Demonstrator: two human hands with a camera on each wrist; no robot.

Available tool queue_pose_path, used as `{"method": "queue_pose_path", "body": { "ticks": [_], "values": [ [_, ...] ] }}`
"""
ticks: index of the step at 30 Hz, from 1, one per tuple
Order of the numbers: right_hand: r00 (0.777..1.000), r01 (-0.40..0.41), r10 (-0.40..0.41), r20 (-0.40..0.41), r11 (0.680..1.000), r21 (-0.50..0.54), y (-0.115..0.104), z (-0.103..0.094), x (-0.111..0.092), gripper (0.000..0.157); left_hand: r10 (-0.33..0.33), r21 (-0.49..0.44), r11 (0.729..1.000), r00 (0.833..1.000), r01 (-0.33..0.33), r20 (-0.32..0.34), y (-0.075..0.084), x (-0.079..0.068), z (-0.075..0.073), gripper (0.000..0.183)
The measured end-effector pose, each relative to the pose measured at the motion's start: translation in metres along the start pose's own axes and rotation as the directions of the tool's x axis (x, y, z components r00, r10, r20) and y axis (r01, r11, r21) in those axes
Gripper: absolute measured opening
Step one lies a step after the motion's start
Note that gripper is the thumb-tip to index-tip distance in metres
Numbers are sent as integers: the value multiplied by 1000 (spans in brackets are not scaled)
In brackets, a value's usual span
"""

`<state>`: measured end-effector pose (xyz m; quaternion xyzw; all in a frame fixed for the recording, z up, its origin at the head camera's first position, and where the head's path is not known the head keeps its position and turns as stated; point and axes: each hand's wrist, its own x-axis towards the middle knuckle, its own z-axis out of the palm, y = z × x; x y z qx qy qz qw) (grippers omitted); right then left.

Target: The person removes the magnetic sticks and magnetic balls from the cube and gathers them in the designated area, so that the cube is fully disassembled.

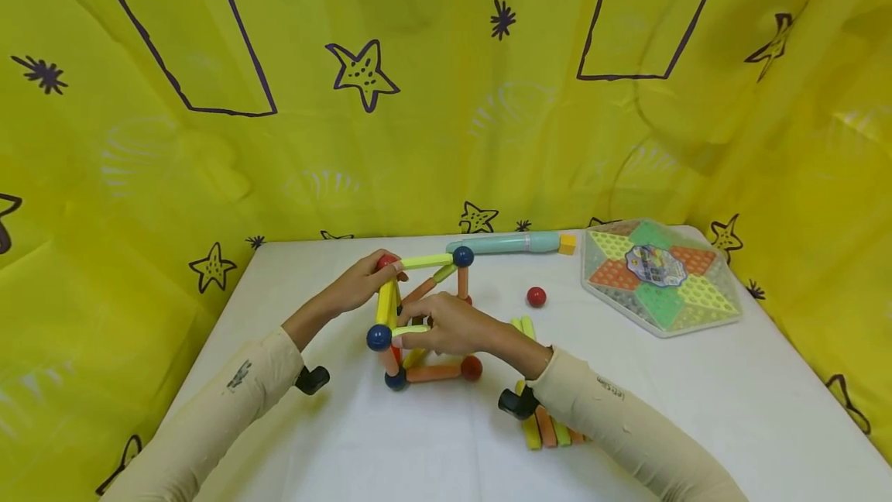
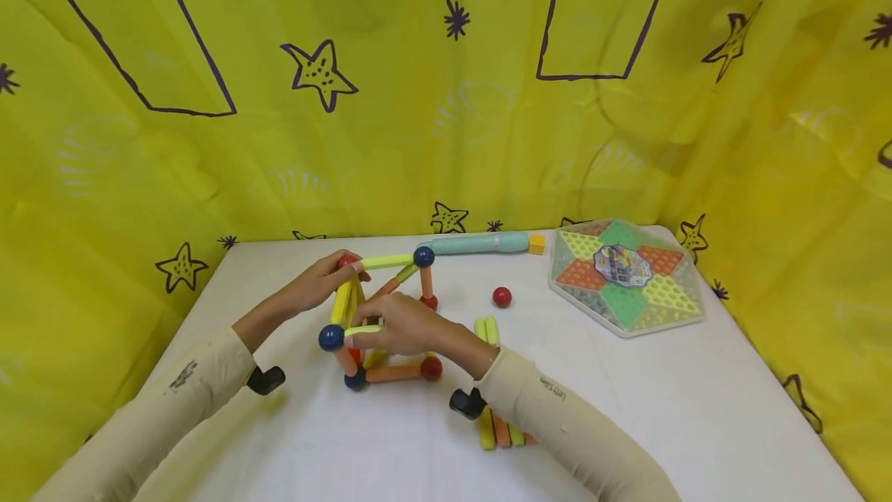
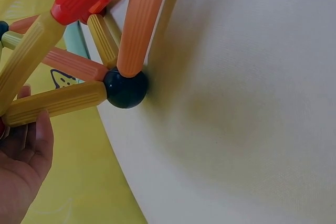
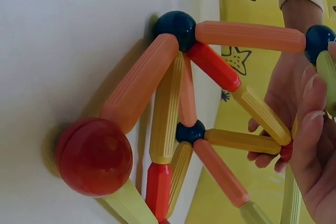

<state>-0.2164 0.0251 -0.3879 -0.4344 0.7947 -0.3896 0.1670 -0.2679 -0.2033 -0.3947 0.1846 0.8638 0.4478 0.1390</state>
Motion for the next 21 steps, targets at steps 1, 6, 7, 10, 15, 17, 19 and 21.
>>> {"method": "queue_pose_path", "body": {
  "ticks": [1, 6, 7, 10, 15, 17, 19, 21],
  "values": [
    [1000, 4, -4, 2, 1000, -2, 0, 0, 0, 16, -2, -3, 1000, 1000, 2, -3, 0, 0, 0, 42],
    [999, 32, -32, 14, 999, -9, 0, 2, 0, 15, -3, -10, 1000, 1000, 3, -2, -2, -2, -1, 41],
    [999, 38, -38, 15, 999, -12, 0, 2, 0, 14, -4, -10, 1000, 1000, 4, -2, -2, -2, -1, 40],
    [999, 54, -54, 8, 998, -11, 1, 4, 0, 12, 0, -10, 1000, 1000, 0, -4, -3, -3, -1, 38],
    [997, 78, -78, 0, 997, 23, -1, 5, 0, 12, 29, -4, 1000, 1000, -29, 3, -3, -2, -2, 38],
    [997, 78, -79, 12, 997, 29, -2, 4, 0, 12, 33, -5, 999, 999, -33, 2, -2, -1, -2, 38],
    [997, 68, -69, 34, 997, 32, -3, 3, -1, 10, 32, -5, 999, 999, -32, 2, -1, -1, -1, 39],
    [996, 59, -61, 59, 997, 45, -2, 1, -4, 9, 28, -2, 1000, 1000, -28, 2, -1, -1, -1, 40]
  ]
}}
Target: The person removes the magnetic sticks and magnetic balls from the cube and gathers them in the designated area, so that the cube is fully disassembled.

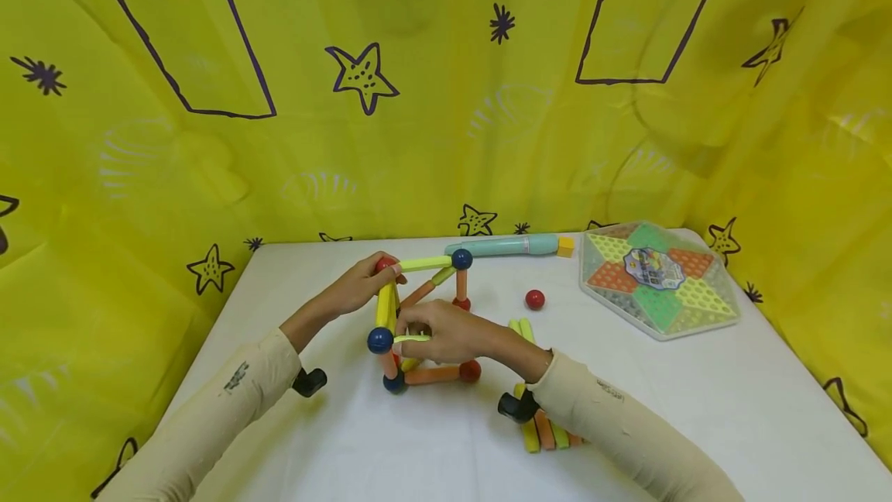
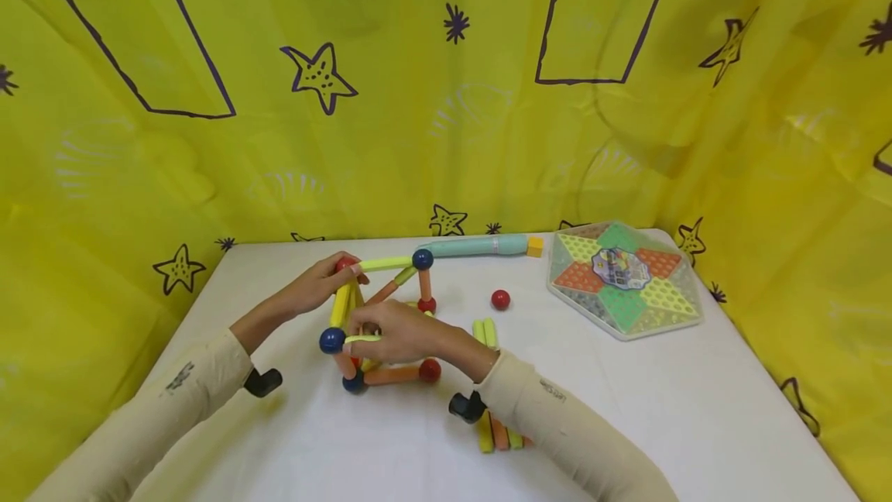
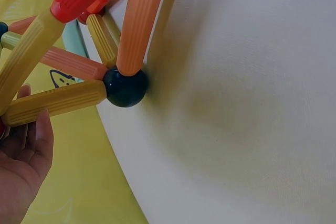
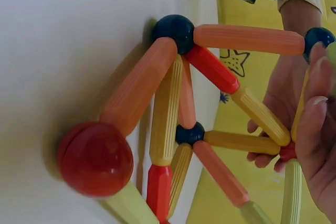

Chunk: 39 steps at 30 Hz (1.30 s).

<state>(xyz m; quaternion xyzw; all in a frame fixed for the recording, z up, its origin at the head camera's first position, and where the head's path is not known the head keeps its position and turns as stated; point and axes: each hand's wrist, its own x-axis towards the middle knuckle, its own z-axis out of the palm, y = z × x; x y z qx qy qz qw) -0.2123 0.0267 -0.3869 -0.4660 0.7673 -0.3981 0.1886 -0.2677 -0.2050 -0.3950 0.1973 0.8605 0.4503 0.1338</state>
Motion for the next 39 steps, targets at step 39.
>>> {"method": "queue_pose_path", "body": {
  "ticks": [39],
  "values": [
    [922, -364, 378, -86, 920, 143, 105, -65, -157, 59, -29, 5, 1000, 1000, 29, 2, -1, -1, 4, 43]
  ]
}}
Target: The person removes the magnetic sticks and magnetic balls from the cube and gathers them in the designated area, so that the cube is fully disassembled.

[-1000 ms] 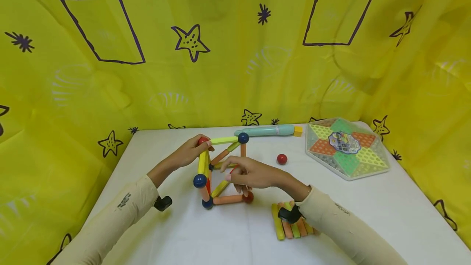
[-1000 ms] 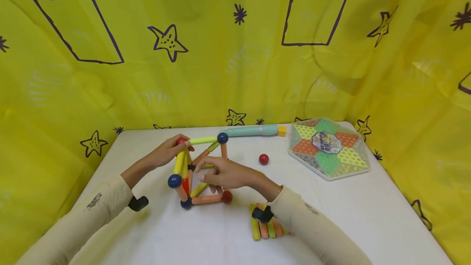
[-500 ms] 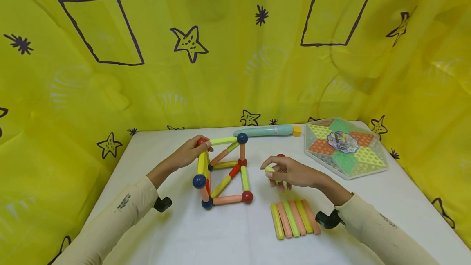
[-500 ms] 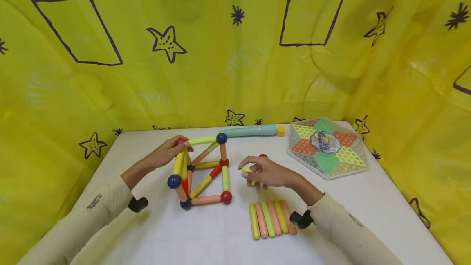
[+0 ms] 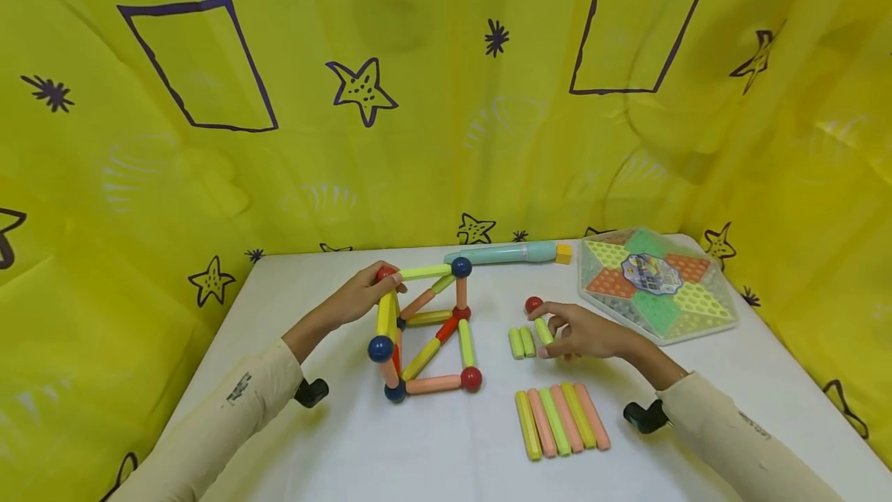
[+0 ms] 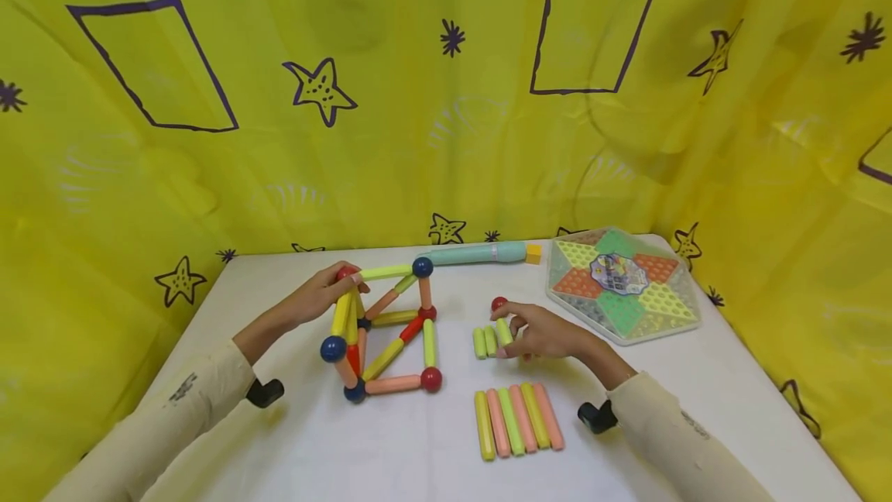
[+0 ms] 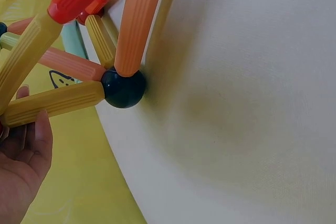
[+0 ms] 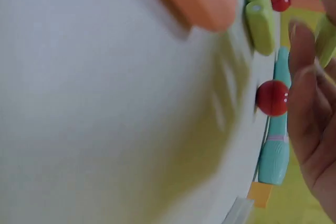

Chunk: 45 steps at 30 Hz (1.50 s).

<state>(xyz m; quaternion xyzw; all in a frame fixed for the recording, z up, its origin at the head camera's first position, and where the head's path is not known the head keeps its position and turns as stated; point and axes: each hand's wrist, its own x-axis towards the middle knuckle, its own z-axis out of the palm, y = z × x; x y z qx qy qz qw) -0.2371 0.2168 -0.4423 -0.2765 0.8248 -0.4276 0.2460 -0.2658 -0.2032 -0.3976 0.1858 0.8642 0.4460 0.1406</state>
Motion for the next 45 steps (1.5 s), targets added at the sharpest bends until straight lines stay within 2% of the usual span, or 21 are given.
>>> {"method": "queue_pose_path", "body": {
  "ticks": [5, 9, 15, 25, 39, 45],
  "values": [
    [999, 2, -10, -37, 980, -197, 8, 0, 2, 59, -6, 10, 1000, 1000, 6, 3, -1, 0, -1, 44],
    [999, -15, 4, -41, 961, -277, 12, 1, 7, 56, -6, 15, 1000, 1000, 6, -6, -1, -1, -2, 43],
    [998, -58, 53, -27, 957, -285, 12, 3, 12, 56, 2, 7, 1000, 1000, -2, 2, 1, -2, -2, 41],
    [996, -86, 84, -18, 955, -283, 8, 3, 16, 57, 4, 10, 1000, 1000, -4, 1, 3, -2, -2, 42],
    [998, -18, 0, -68, 963, -271, 14, 5, 7, 63, -2, -3, 1000, 1000, 2, 10, 1, -1, -1, 42],
    [998, -1, -14, -69, 978, -209, 12, 3, -3, 61, -7, -1, 1000, 1000, 7, 1, 3, 0, 0, 39]
  ]
}}
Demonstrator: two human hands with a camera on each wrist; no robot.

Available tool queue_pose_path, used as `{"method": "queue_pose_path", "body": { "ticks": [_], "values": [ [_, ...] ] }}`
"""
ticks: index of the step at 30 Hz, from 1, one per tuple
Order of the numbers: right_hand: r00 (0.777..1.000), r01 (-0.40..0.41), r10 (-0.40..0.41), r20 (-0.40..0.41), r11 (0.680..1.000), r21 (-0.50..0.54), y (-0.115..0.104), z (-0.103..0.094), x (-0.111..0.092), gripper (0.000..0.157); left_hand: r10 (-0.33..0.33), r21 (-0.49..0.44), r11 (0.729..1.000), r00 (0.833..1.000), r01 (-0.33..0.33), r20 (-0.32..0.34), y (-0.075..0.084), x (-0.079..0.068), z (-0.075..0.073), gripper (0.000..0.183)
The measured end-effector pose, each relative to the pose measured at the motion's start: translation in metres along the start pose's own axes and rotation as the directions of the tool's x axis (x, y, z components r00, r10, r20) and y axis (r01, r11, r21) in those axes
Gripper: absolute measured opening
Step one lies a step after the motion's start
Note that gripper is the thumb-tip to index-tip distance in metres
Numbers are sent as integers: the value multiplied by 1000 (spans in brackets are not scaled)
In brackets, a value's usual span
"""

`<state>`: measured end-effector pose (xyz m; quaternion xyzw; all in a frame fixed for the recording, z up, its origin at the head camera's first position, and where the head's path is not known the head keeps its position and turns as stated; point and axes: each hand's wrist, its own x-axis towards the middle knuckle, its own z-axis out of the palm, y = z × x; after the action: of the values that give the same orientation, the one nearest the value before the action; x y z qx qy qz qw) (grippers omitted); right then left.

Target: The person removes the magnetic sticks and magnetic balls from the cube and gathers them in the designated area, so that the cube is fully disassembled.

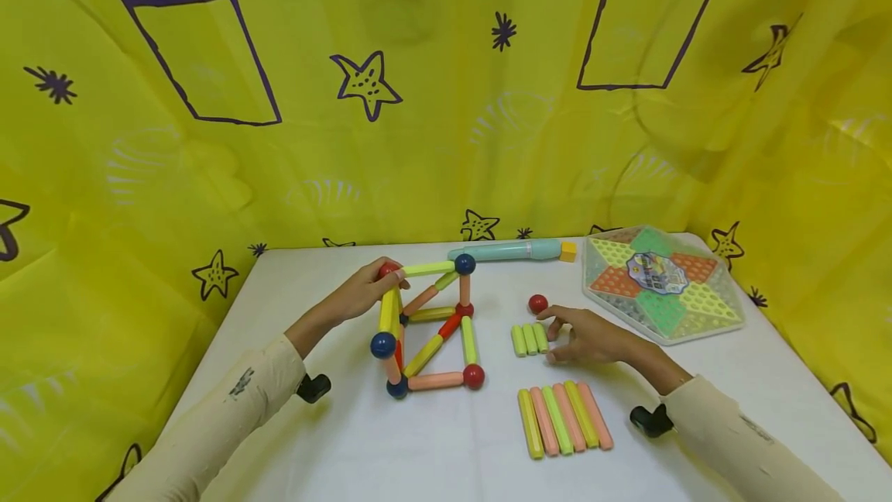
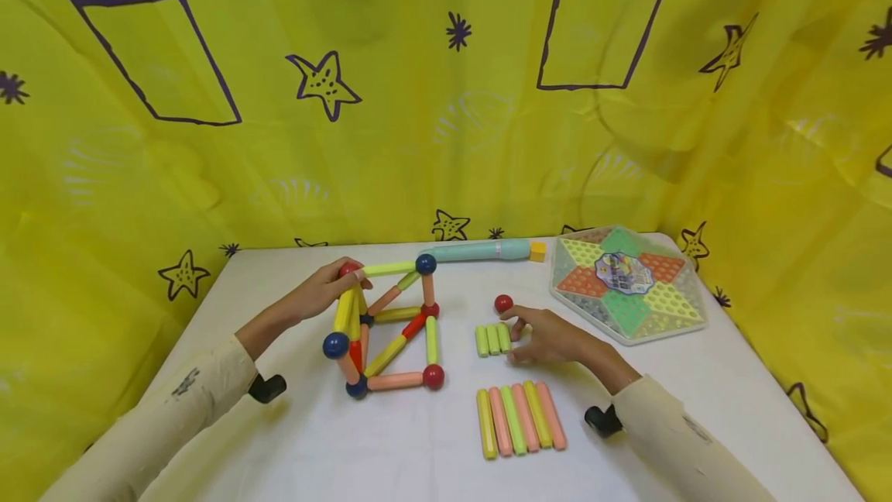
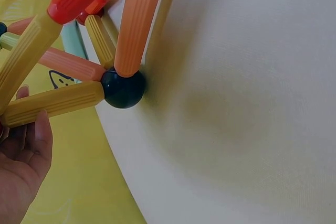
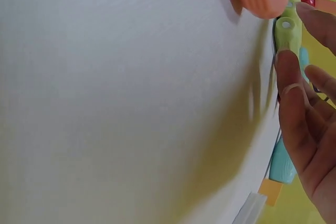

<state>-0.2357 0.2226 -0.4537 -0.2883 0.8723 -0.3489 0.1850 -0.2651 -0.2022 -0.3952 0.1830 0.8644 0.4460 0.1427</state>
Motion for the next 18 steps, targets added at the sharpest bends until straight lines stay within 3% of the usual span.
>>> {"method": "queue_pose_path", "body": {
  "ticks": [5, 10, 15, 18],
  "values": [
    [999, -6, 6, -31, 1000, 24, -4, -4, -5, 54, 8, -2, 1000, 1000, -8, 4, -1, 0, -1, 44],
    [997, 6, 1, -77, 996, 85, -22, 1, 1, 43, 1, 3, 1000, 1000, -1, 5, -2, -1, -2, 45],
    [998, 44, -48, 31, 992, 115, -56, 25, 20, 39, -6, 5, 1000, 1000, 6, -2, -1, -3, -1, 44],
    [990, 51, -53, 129, 999, 20, -73, 42, 34, 36, -9, 6, 1000, 1000, 9, -12, 1, -6, -1, 45]
  ]
}}
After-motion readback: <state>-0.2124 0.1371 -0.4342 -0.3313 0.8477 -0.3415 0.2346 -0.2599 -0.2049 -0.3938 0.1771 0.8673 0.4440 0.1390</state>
